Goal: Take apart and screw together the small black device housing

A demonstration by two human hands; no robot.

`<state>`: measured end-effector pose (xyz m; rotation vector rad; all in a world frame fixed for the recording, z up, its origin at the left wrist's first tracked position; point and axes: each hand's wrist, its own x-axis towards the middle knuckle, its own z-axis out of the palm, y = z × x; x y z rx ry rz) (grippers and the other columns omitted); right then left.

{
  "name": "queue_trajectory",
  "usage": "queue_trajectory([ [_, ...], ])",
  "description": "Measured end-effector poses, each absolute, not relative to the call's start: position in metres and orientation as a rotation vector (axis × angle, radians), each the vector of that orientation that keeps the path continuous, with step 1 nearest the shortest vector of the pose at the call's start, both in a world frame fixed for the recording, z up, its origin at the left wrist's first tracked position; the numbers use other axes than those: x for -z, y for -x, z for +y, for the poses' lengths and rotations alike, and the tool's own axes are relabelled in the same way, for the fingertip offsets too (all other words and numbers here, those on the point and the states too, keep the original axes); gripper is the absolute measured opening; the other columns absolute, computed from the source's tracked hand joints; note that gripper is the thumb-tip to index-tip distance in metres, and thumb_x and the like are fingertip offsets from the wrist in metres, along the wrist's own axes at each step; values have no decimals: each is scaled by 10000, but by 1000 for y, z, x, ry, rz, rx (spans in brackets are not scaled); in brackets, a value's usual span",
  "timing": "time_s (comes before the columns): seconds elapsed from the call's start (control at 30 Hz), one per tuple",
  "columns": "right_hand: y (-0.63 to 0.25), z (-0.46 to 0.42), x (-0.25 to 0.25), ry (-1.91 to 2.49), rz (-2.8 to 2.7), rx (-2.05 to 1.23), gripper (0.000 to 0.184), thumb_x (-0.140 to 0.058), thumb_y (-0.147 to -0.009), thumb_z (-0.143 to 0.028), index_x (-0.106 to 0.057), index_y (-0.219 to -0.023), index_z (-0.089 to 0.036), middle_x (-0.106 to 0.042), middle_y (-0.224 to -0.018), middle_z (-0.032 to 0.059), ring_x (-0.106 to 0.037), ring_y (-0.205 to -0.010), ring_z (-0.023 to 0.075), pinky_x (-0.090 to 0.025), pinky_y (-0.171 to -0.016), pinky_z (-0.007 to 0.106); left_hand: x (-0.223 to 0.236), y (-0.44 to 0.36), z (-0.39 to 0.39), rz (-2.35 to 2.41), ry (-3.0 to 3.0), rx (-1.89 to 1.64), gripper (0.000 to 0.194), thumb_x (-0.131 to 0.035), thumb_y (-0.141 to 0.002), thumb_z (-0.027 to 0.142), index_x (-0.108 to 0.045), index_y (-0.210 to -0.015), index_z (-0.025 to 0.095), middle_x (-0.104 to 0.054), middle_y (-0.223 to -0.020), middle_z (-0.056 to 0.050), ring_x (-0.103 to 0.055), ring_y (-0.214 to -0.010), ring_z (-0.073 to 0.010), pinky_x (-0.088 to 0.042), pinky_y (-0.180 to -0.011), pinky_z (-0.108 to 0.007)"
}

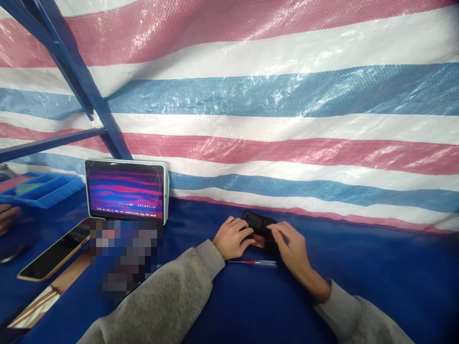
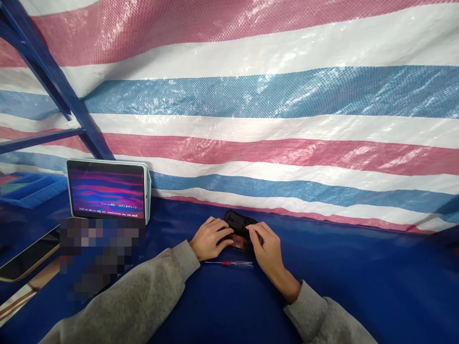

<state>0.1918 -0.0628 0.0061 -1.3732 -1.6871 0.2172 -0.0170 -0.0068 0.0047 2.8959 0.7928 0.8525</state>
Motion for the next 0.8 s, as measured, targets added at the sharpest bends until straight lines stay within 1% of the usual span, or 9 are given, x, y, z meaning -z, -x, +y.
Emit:
queue_trajectory([
  [0.07, -195, -59, -1, 1394, -1701, -132, 218, -487, -896, -313, -675, -936, -210, -630, -980, 73, -607, -919, 214, -484, -844, 363, -5, 17, -7, 788, -2894, -848, 232, -540, -926, 354, -641, -1011, 163, -633, -958, -73, -576, -845, -202, -395, -755, -352],
  [0.17, -201, -52, 9, 1449, -1741, -45, 238, -539, -830, -299, -659, -1011, -204, -550, -1216, 121, -519, -1154, 289, -427, -981, 482, -5, 16, -7, 811, -2890, -815, 207, -554, -921, 354, -647, -961, 172, -629, -935, -58, -573, -811, -186, -388, -746, -345],
  [0.23, -204, -48, 14, 1471, -1774, -84, 230, -527, -824, -268, -652, -1006, -203, -537, -1253, 122, -519, -1171, 287, -425, -992, 493, -5, 16, -7, 838, -2884, -810, 207, -568, -915, 364, -645, -961, 177, -626, -923, -50, -576, -808, -184, -388, -743, -345],
  [0.33, -208, -43, 16, 1466, -1815, -174, 203, -506, -841, -243, -646, -983, -206, -594, -1182, 104, -593, -1075, 245, -459, -966, 453, -4, 15, -6, 868, -2882, -809, 208, -568, -915, 368, -639, -957, 177, -624, -921, -48, -579, -810, -186, -394, -736, -343],
  [0.4, -209, -43, 12, 1461, -1810, -179, 196, -512, -855, -274, -646, -981, -207, -613, -1176, 103, -614, -1051, 238, -471, -952, 437, -4, 15, -7, 870, -2883, -810, 223, -551, -925, 378, -640, -961, 177, -623, -922, -53, -581, -803, -184, -404, -737, -342],
  [0.5, -211, -44, 1, 1450, -1770, -182, 228, -522, -875, -356, -646, -997, -208, -653, -1159, 103, -641, -1012, 243, -492, -911, 422, -6, 16, -8, 865, -2861, -866, 281, -521, -936, 410, -627, -1072, 188, -620, -982, -74, -591, -866, -201, -433, -780, -354],
  [0.6, -209, -47, -14, 1451, -1701, -346, 292, -513, -887, -427, -641, -1027, -205, -720, -980, 73, -682, -835, 224, -531, -780, 366, -9, 18, -10, 948, -2788, -1027, 455, -525, -925, 437, -490, -1319, 212, -538, -1245, -132, -526, -1124, -273, -437, -902, -419],
  [0.67, -206, -50, -25, 1408, -1618, -558, 319, -503, -892, -459, -637, -995, -188, -726, -864, 57, -684, -727, 202, -534, -681, 319, -10, 19, -11, 945, -2772, -1097, 585, -551, -906, 467, -386, -1410, 221, -447, -1371, -157, -443, -1247, -308, -414, -967, -461],
  [0.8, -200, -51, -39, 1279, -1513, -911, 394, -484, -891, -511, -637, -854, -150, -664, -596, 35, -638, -558, 181, -508, -549, 286, -9, 19, -8, 879, -2776, -1132, 575, -542, -921, 447, -366, -1423, 230, -487, -1345, -144, -478, -1226, -284, -418, -990, -450],
])
